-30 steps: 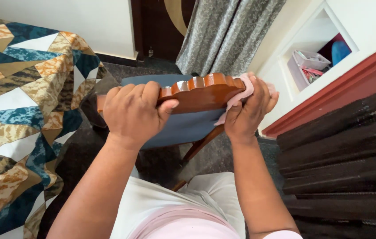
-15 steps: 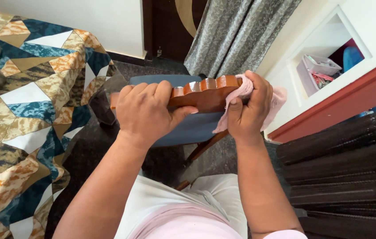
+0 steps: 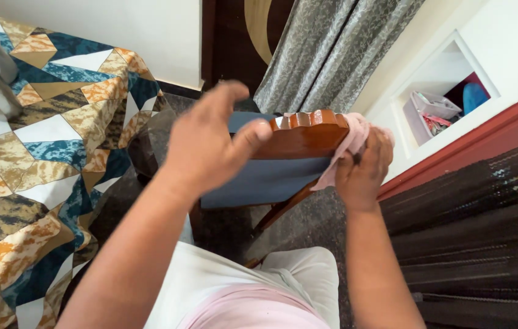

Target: The person wipes the wooden backrest and frame of a dining chair using a pink cloth. They clean the top edge, sides, and the decorative center piece of the chair back, then wipe the blue upholstered seat.

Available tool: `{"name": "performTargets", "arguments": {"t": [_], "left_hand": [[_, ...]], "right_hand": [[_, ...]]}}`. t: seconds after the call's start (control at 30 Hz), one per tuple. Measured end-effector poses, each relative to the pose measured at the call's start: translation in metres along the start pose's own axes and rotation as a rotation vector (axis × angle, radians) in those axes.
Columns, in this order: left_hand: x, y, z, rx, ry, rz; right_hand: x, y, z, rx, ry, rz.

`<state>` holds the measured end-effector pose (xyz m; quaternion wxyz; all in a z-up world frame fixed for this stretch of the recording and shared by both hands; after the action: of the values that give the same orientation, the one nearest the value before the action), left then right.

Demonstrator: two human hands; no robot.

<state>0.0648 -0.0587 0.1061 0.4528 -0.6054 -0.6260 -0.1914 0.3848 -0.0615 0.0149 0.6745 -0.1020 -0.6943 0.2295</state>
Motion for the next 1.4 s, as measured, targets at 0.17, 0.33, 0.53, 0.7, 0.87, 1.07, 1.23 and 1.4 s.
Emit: {"name": "performTargets", "arguments": {"t": [0.17, 0.33, 0.53, 0.7, 0.87, 1.07, 1.23, 1.4], "left_hand": [[0.056, 0.006, 0.041, 0.125, -0.159, 0.011], [0.054, 0.050, 0.062, 0.444, -0.383, 0.555], [0.050, 0.053, 0.066, 0.447, -0.433, 0.555], [0.049, 0.058, 0.074, 0.442, -0.398, 0.534], [0.054, 0.056, 0.082, 0.387, -0.411, 0.528], [0.051, 0.053, 0.071, 0.426, -0.348, 0.552], [0.051, 0.052, 0.066, 0.451, -0.298, 0.532], [0.049, 0.053, 0.065, 0.475, -0.286, 0.528]], "right_hand": [[-0.015, 0.001, 0.006, 0.120, 0.141, 0.054], [-0.045, 0.025, 0.052, 0.154, -0.024, 0.039], [-0.043, 0.034, 0.064, 0.058, -0.116, 0.000], [-0.041, 0.038, 0.110, -0.093, -0.386, 0.032], [-0.041, 0.064, 0.170, 0.066, -0.481, 0.165], [-0.035, 0.055, 0.088, -0.089, -0.334, 0.095], [-0.056, 0.050, -0.023, -0.270, -0.107, 0.111], [-0.104, 0.060, -0.055, -0.236, -0.014, 0.151]]}}
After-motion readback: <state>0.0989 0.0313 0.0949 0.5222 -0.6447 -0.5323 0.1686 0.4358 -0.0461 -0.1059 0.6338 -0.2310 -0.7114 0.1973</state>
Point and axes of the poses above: each hand's wrist, its own x-axis towards the middle knuckle, its own y-axis out of the palm, z = x × y, the point moved 2 cm from there along x, towards the middle knuckle, and after that the axes turned 10 degrees about -x, right-handed, at the moved point
